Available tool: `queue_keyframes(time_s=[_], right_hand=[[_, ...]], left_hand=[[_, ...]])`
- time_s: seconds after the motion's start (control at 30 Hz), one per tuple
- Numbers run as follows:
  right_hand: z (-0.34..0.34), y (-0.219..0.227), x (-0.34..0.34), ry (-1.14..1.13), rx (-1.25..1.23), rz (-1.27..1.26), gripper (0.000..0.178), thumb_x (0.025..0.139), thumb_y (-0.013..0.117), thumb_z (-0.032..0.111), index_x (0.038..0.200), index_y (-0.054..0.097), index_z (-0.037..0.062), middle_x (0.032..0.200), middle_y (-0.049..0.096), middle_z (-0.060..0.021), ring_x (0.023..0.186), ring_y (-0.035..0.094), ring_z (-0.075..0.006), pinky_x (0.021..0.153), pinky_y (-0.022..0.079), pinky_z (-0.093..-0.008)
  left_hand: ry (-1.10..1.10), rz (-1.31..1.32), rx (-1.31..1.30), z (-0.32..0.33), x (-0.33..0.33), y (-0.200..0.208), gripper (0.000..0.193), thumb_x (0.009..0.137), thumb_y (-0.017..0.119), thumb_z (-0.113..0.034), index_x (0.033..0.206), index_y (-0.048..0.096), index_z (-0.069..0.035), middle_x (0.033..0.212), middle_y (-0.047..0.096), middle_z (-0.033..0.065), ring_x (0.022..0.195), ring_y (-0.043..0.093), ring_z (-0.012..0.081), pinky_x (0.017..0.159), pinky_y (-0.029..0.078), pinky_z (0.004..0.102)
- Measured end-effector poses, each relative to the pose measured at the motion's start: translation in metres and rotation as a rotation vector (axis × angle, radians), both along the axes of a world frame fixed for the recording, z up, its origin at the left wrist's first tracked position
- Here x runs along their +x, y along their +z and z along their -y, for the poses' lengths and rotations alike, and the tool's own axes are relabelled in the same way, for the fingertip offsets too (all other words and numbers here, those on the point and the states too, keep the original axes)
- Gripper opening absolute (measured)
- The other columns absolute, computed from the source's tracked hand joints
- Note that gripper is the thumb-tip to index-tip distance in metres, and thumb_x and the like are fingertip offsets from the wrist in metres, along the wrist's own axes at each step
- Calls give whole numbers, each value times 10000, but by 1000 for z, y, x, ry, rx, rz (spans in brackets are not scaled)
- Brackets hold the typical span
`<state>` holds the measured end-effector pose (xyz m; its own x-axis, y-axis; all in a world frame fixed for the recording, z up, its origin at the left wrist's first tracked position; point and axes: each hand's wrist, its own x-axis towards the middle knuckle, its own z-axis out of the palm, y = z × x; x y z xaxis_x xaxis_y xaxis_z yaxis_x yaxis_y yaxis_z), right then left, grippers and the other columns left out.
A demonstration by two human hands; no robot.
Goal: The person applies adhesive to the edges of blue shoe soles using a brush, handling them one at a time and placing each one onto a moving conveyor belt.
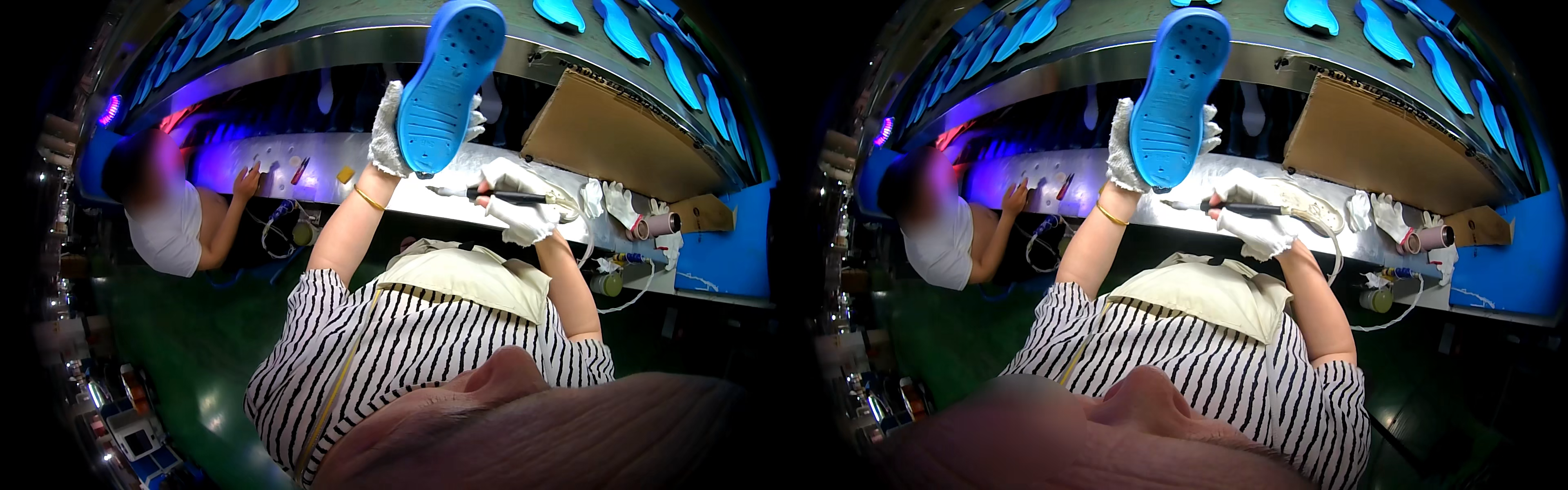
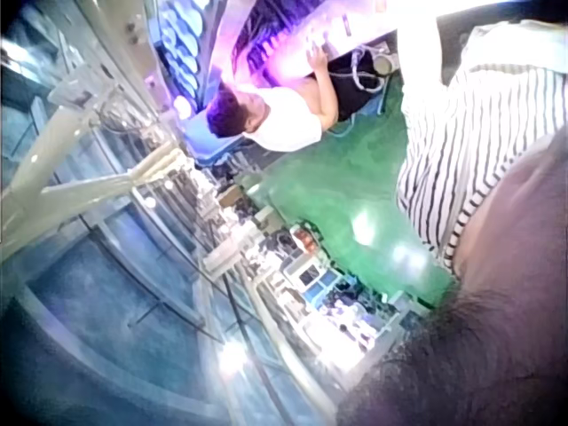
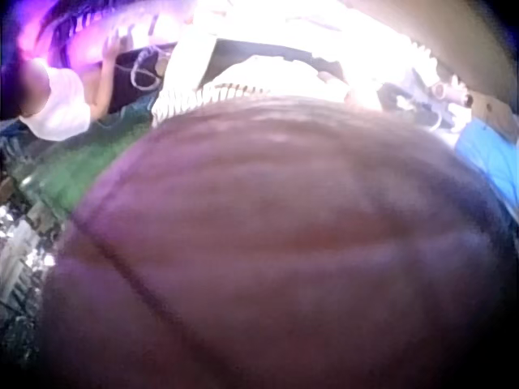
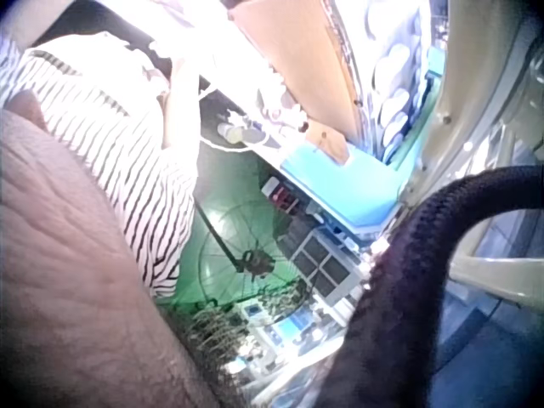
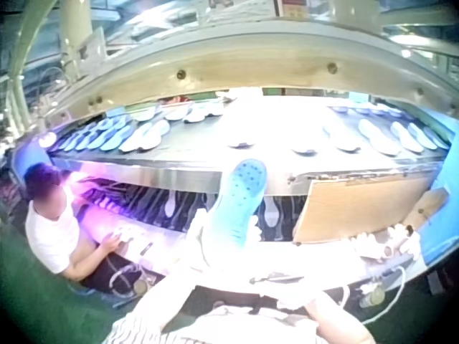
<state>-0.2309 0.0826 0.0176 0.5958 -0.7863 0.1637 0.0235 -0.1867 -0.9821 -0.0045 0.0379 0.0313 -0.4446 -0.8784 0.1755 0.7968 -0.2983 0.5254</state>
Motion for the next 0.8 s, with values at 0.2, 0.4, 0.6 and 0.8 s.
queue_keyframes(time_s=[0.2,0.4,0.6,0.8], right_hand=[[11,17,16,-85,-470,181,211,704,660,-84,858,597,45,921,627,-102,896,618,-197,762,515,-313],[18,10,22,10,-552,74,220,669,655,-49,831,573,75,860,629,-44,809,613,-170,756,505,-309],[29,31,-4,140,-178,-117,172,689,645,20,856,615,46,884,637,-51,800,598,-128,756,502,-281],[28,27,6,24,-311,30,182,673,661,-48,819,601,41,880,633,-57,810,603,-138,728,513,-281]], left_hand=[[-113,40,75,3,-10,8,829,916,401,-627,1453,317,-2,1387,414,320,1252,463,465,1056,388,549],[-139,140,156,16,-8,11,731,964,355,-563,1427,370,1,1343,468,313,1226,500,437,1032,426,524],[-66,520,293,14,-3,16,544,930,549,-489,1173,619,-7,995,686,164,782,702,230,669,601,339],[-196,601,273,33,-4,7,493,926,567,-464,1108,644,-12,964,697,155,752,696,226,629,588,328]])
